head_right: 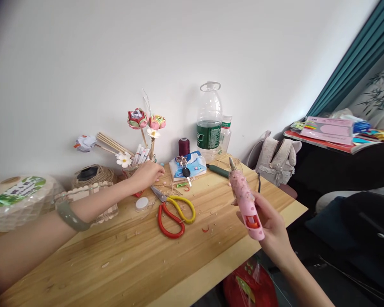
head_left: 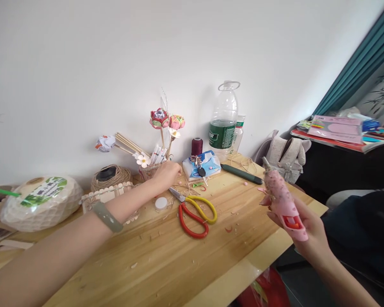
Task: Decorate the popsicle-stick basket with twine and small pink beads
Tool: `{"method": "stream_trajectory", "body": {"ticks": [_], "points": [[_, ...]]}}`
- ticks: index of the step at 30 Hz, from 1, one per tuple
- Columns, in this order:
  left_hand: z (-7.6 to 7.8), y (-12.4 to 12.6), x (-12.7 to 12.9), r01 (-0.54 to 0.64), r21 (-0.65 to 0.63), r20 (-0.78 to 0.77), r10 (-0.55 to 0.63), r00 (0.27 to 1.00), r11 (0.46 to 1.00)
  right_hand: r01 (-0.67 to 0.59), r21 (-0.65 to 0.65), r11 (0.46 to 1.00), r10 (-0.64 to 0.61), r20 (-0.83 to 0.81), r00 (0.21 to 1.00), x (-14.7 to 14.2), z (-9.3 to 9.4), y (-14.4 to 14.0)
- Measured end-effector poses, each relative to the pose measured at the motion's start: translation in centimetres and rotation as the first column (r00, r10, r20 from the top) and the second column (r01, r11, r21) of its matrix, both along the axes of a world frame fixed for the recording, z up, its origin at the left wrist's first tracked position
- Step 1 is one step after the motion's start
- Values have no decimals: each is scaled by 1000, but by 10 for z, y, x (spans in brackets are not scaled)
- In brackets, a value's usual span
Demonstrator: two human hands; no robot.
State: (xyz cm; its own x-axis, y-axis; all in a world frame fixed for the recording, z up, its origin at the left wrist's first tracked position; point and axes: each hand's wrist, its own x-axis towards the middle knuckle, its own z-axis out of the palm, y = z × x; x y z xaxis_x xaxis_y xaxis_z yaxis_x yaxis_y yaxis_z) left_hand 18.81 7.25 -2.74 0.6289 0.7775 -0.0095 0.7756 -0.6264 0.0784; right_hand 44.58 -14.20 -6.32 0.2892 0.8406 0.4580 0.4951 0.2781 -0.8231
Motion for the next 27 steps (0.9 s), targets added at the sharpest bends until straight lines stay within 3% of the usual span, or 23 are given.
{"method": "stream_trajectory", "body": {"ticks": [6, 10, 16, 20, 23, 27], "points": [[-11, 0, 9, 1, -66, -20, -2, 1000, 998, 62, 124, 990, -31, -234, 972, -3, 14, 2], [-15, -3, 13, -20, -121, 20, 22, 1000, 992, 52, 201, 978, 18, -333, 943, -5, 32, 3], [-15, -3, 16, -46, -232, 148, 82, 986, 972, 109, 240, 965, -26, -325, 945, -8, 48, -4], [2, -5, 16, -31, -343, 281, 134, 950, 939, 119, 315, 942, -39, -249, 968, -12, 60, -8], [20, -27, 12, 6, -436, 406, 191, 894, 900, 111, 382, 917, -27, -219, 975, -19, 68, -7], [33, -85, -8, 63, -561, 537, 305, 787, 826, 27, 350, 936, 50, -208, 977, -31, 63, 0]]}}
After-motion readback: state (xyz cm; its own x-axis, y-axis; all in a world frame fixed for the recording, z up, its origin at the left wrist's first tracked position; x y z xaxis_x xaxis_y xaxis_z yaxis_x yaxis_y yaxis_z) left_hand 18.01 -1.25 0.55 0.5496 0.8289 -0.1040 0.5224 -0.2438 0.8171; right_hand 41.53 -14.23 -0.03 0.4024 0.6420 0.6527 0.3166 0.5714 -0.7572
